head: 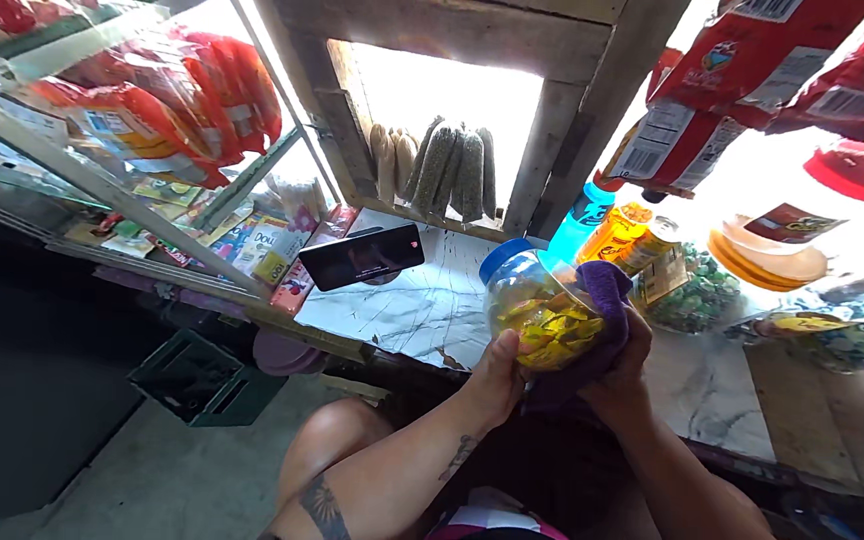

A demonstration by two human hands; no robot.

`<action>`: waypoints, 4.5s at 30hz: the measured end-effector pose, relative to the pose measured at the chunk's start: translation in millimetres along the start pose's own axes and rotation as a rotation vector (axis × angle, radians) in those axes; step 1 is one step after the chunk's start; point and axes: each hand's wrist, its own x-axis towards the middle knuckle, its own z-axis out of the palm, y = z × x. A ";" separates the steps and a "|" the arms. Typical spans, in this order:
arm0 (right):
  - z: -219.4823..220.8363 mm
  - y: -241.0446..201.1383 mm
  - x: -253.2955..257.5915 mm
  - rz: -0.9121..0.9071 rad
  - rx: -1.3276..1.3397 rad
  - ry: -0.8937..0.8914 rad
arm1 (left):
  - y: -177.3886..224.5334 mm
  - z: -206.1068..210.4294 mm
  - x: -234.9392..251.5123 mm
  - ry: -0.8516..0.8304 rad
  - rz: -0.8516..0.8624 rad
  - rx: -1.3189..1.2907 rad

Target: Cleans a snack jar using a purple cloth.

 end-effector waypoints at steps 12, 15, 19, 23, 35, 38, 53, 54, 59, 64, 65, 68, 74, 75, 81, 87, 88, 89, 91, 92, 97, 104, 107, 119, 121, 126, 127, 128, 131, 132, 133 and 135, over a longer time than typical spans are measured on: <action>-5.7 -5.0 -0.8 0.158 0.222 0.136 | -5.8 3.4 -3.7 0.042 -0.068 0.159; -8.0 -4.7 0.1 0.179 0.237 0.127 | -5.1 1.2 -3.3 0.040 -0.048 0.130; -8.6 -2.6 2.3 0.132 0.219 0.078 | -3.0 -1.9 -2.1 0.030 0.019 0.106; -13.1 2.0 8.2 0.035 0.175 -0.007 | -2.7 -3.8 -0.4 0.035 0.057 0.081; -24.6 -6.3 15.7 -0.071 0.053 -0.108 | 5.7 0.1 5.0 0.148 -0.079 -0.055; -26.0 -9.6 18.3 -0.122 0.015 -0.140 | 7.4 1.4 3.1 0.165 -0.145 -0.075; -11.6 -15.9 3.3 -0.185 -0.199 -0.076 | 15.2 3.7 -4.3 0.095 -0.188 -0.130; -13.0 -17.1 4.9 -0.190 -0.167 -0.069 | 15.5 2.8 -4.0 0.073 -0.183 -0.135; -19.6 -22.0 12.1 -0.164 0.018 -0.029 | 12.7 -0.2 -4.6 0.027 -0.172 -0.108; -23.4 -16.9 12.6 -0.099 0.141 -0.001 | 13.1 2.7 -5.4 0.021 -0.153 0.033; -22.8 -17.1 11.6 -0.059 0.173 0.021 | 12.8 4.4 -6.3 0.020 -0.144 0.084; -19.9 -20.6 7.0 0.105 0.239 0.090 | 11.4 10.5 -9.9 0.026 -0.138 0.260; -23.1 -10.8 1.0 0.146 0.190 0.014 | 5.1 10.8 -5.1 0.029 -0.090 0.380; -22.3 -12.1 1.3 0.127 0.123 -0.001 | 4.5 11.0 -3.9 0.040 -0.087 0.377; -13.4 -12.3 -2.4 0.055 -0.123 -0.003 | 0.5 7.7 2.5 0.101 -0.058 0.402; -1.1 -6.2 -4.4 -0.049 -0.277 0.029 | -0.6 5.2 6.1 0.135 -0.055 0.375; 0.1 -4.7 -5.2 -0.064 -0.293 0.031 | -1.7 3.7 6.3 0.134 -0.048 0.371; 1.2 -3.3 -5.8 -0.081 -0.309 0.036 | -2.7 2.0 6.2 0.128 -0.040 0.367; 2.5 -0.2 -7.0 -0.126 -0.337 0.031 | -4.5 -0.6 5.4 0.116 -0.016 0.355; 2.5 1.0 -7.1 -0.149 -0.343 0.025 | -4.7 -1.2 4.5 0.105 -0.002 0.348; -2.0 6.0 0.6 -0.275 -0.330 0.012 | -1.1 0.2 1.9 0.063 0.041 0.232; -15.4 4.0 10.2 -0.357 0.014 -0.012 | 5.0 -0.7 -0.1 -0.094 0.077 0.093; -17.6 -2.4 11.1 -0.268 0.101 0.021 | 5.1 3.3 -6.8 -0.124 0.059 0.115; -33.6 -42.8 2.3 0.409 0.650 -0.079 | 3.2 -18.4 -30.2 -0.436 0.085 0.342; -39.5 -51.8 7.0 0.481 0.642 -0.072 | 4.3 -12.4 -30.2 -0.428 0.064 0.387; -51.5 -52.6 10.2 0.468 0.581 0.012 | 5.2 -2.5 -22.3 -0.450 0.051 0.758; -53.7 -50.8 10.2 0.451 0.555 -0.009 | 7.0 -2.1 -21.8 -0.450 0.066 0.890; -56.1 -48.3 9.5 0.441 0.531 -0.050 | 8.5 -2.0 -21.8 -0.446 0.071 1.001; -69.1 -26.6 10.1 0.315 0.478 -0.360 | 16.3 -0.8 -19.2 -0.493 0.079 1.262; -73.1 -20.9 13.6 0.265 0.447 -0.478 | 18.9 0.2 -18.7 -0.515 0.082 1.330; -75.6 -17.4 16.7 0.233 0.432 -0.554 | 20.0 0.4 -18.3 -0.529 0.092 1.368; -74.9 -15.1 20.5 0.198 0.444 -0.586 | 19.6 -1.5 -16.7 -0.529 0.103 1.353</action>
